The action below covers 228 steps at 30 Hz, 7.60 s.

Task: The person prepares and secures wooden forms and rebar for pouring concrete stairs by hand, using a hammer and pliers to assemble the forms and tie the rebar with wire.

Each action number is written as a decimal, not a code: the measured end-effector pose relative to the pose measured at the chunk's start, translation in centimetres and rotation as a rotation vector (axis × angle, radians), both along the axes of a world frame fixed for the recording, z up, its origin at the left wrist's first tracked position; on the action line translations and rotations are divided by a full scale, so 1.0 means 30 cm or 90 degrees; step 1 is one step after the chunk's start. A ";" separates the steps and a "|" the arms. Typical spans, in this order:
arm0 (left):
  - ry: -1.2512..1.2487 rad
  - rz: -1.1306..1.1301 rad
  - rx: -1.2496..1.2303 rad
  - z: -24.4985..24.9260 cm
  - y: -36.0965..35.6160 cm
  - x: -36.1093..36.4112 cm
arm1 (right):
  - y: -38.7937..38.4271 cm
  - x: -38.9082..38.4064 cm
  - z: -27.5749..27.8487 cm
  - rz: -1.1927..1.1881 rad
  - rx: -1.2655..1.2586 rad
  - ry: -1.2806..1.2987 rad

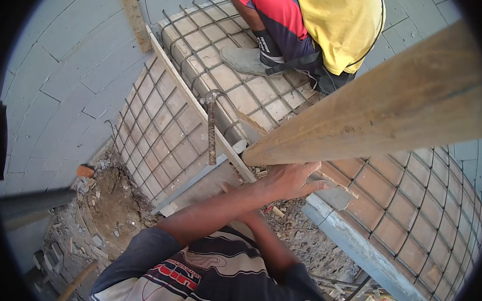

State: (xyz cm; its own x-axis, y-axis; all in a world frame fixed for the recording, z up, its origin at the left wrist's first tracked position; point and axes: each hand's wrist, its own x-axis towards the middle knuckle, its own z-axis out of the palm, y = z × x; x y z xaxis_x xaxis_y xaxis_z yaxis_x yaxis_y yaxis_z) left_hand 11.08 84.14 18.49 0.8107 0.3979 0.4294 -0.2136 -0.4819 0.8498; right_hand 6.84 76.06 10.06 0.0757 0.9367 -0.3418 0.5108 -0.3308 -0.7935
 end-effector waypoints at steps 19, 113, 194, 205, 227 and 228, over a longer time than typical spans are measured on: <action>-0.139 0.195 0.157 -0.052 -0.049 -0.069 | -0.227 0.415 0.537 -0.554 0.388 -0.207; 0.129 0.184 -0.211 -0.390 0.454 -0.124 | -0.217 0.477 0.539 -0.647 0.115 0.033; 0.252 -0.283 0.145 0.067 -0.007 0.192 | -0.353 0.465 0.629 -0.627 0.425 -0.319; 0.215 -0.211 0.156 0.049 -0.011 0.137 | -0.302 0.421 0.607 -0.462 0.084 -0.411; 0.299 -0.133 0.262 0.024 0.030 0.152 | -0.277 0.476 0.557 -0.455 0.091 -0.408; 0.318 -0.140 0.286 0.026 0.032 0.156 | -0.279 0.472 0.561 -0.457 0.093 -0.406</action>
